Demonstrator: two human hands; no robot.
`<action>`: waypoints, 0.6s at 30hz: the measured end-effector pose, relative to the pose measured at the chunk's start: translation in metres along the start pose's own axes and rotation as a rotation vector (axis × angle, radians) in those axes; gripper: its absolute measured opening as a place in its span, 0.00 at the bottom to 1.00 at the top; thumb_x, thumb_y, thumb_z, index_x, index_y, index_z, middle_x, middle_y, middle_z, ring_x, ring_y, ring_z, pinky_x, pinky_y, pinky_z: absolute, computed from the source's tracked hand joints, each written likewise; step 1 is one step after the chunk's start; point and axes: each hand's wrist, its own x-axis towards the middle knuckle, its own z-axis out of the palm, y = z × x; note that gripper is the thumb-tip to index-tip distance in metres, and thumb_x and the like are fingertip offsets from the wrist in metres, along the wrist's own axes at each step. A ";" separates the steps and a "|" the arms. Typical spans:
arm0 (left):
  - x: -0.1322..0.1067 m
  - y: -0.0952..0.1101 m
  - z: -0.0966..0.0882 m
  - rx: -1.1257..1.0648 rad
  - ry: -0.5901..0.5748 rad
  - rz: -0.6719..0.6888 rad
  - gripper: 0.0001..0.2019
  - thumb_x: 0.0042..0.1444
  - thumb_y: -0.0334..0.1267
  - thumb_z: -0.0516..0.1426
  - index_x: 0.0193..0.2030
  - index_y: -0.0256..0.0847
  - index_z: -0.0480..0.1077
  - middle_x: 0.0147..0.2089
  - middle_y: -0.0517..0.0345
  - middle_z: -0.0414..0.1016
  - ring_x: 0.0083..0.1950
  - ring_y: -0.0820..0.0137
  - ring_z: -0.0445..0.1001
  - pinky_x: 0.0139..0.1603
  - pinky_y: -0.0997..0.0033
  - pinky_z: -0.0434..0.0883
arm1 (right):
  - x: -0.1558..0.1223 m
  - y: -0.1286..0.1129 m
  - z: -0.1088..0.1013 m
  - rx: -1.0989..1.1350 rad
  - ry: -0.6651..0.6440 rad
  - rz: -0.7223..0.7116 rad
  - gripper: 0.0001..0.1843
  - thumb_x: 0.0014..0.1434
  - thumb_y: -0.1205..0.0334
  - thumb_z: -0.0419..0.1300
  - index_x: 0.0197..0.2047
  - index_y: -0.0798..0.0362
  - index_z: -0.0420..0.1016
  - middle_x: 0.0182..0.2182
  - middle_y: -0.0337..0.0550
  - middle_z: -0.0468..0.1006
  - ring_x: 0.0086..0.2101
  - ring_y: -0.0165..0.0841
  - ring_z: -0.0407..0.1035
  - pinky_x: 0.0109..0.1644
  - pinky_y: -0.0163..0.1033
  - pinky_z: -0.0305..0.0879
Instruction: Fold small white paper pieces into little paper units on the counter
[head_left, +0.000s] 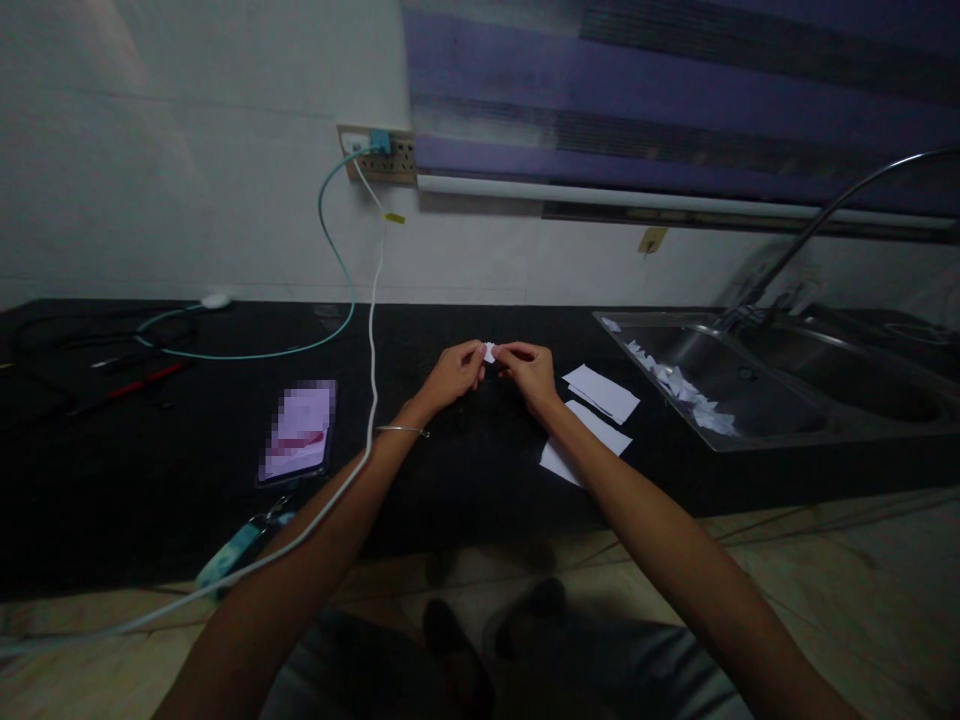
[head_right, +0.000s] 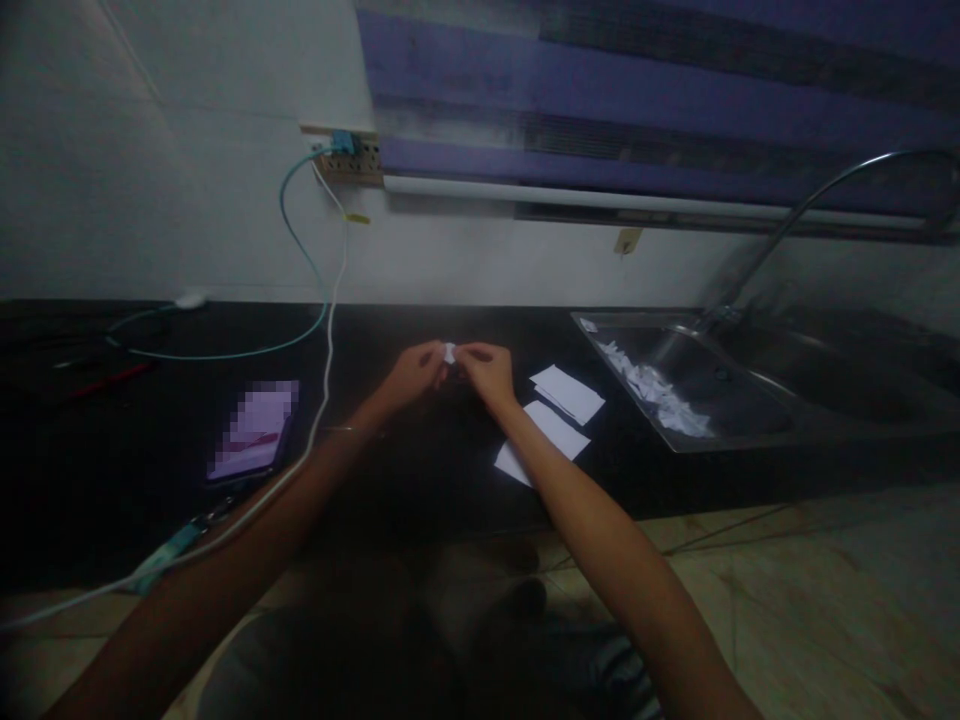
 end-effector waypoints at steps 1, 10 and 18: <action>0.000 0.001 0.001 0.003 0.020 0.003 0.22 0.66 0.50 0.45 0.27 0.39 0.65 0.20 0.62 0.66 0.21 0.77 0.64 0.23 0.78 0.60 | 0.000 0.000 0.001 0.005 0.014 -0.016 0.12 0.46 0.54 0.67 0.29 0.55 0.80 0.25 0.42 0.78 0.26 0.32 0.70 0.28 0.37 0.67; 0.001 0.019 0.012 -0.031 0.183 -0.034 0.19 0.66 0.48 0.46 0.29 0.40 0.65 0.21 0.63 0.66 0.19 0.77 0.63 0.23 0.76 0.61 | -0.009 -0.005 0.010 0.001 0.122 -0.098 0.15 0.52 0.50 0.63 0.36 0.54 0.78 0.33 0.46 0.80 0.34 0.37 0.73 0.33 0.41 0.73; 0.002 0.029 0.021 -0.091 0.336 -0.096 0.18 0.66 0.47 0.47 0.29 0.40 0.65 0.22 0.63 0.66 0.18 0.77 0.63 0.22 0.75 0.61 | -0.010 -0.010 0.016 -0.046 0.181 -0.173 0.16 0.54 0.49 0.60 0.37 0.53 0.76 0.36 0.48 0.78 0.38 0.37 0.73 0.37 0.42 0.73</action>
